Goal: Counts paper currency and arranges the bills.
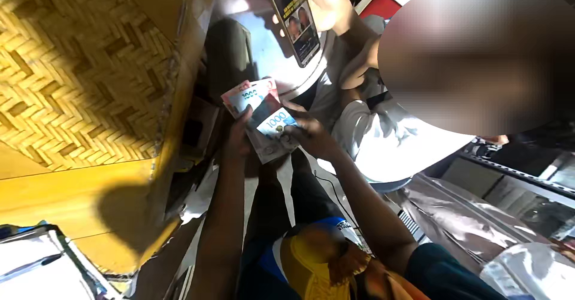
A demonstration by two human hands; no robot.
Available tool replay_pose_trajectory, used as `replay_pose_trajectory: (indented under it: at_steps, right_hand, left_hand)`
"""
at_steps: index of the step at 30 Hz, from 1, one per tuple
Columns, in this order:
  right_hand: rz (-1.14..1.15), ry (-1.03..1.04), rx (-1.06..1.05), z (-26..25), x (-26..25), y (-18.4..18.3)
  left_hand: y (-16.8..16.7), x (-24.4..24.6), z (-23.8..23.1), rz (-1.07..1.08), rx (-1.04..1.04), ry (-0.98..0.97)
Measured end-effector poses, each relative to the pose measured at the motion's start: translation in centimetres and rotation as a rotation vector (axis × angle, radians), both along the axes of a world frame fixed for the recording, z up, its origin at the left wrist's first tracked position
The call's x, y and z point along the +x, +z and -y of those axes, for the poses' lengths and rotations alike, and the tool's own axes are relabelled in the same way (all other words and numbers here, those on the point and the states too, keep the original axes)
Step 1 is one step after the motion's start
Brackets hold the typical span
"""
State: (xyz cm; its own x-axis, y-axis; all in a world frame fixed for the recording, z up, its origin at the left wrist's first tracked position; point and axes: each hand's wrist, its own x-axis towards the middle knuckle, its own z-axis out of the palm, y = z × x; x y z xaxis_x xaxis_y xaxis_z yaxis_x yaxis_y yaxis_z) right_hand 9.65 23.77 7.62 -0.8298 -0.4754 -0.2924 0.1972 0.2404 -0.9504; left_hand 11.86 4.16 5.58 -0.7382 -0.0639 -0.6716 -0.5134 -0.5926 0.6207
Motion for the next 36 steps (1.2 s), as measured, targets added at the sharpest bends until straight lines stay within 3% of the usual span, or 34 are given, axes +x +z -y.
replay_pose_trajectory:
  at_steps: [5,9,12,14,17,19,21,23,26,29,32,36]
  right_hand:
    - [-0.018,0.103,0.135,1.3,0.1,1.0]
    - [-0.071,0.126,0.108,1.5,0.0,0.6]
    - [-0.075,-0.131,0.081,0.8,0.0,0.7]
    - [0.048,-0.308,0.153,-0.1,-0.4,1.1]
    - [0.384,-0.357,0.019,-0.7,-0.9,1.7]
    - [0.480,-0.397,-0.075,0.6,-0.6,1.5]
    - [0.457,-0.435,-0.066,2.2,-0.4,0.6]
    - [0.366,-0.464,-0.003,3.5,-0.2,-0.9]
    - [0.288,-0.492,0.111,4.5,-0.1,-2.6]
    - [0.269,-0.494,0.190,4.7,-0.1,-3.6]
    - [0.233,-0.520,0.212,4.5,-0.5,-4.1]
    - [0.368,-0.498,0.132,3.8,-1.2,-3.5]
  left_hand:
    - [1.0,0.5,-1.2,0.095,0.036,-0.096]
    - [0.3,1.8,-1.0,0.129,0.047,-0.085]
    - [0.0,1.0,-1.2,0.172,-0.078,-0.194]
    - [-1.2,0.2,-0.9,0.141,-0.135,-0.240]
    - [-2.2,-0.2,-0.7,0.136,-0.254,-0.229]
    - [-1.7,-0.2,-1.1,0.201,-0.377,-0.229]
    - [-2.2,0.3,-1.4,0.293,-0.487,-0.330]
    - [-0.6,-0.1,-1.6,0.348,-0.584,-0.528]
    - [1.0,-1.1,-2.1,0.466,-0.636,-0.666]
    - [0.4,-1.1,-2.3,0.502,-0.587,-0.659]
    - [0.4,-1.0,-1.5,0.455,-0.461,-0.534]
    - [-0.8,-0.3,-0.1,0.413,-0.351,-0.405]
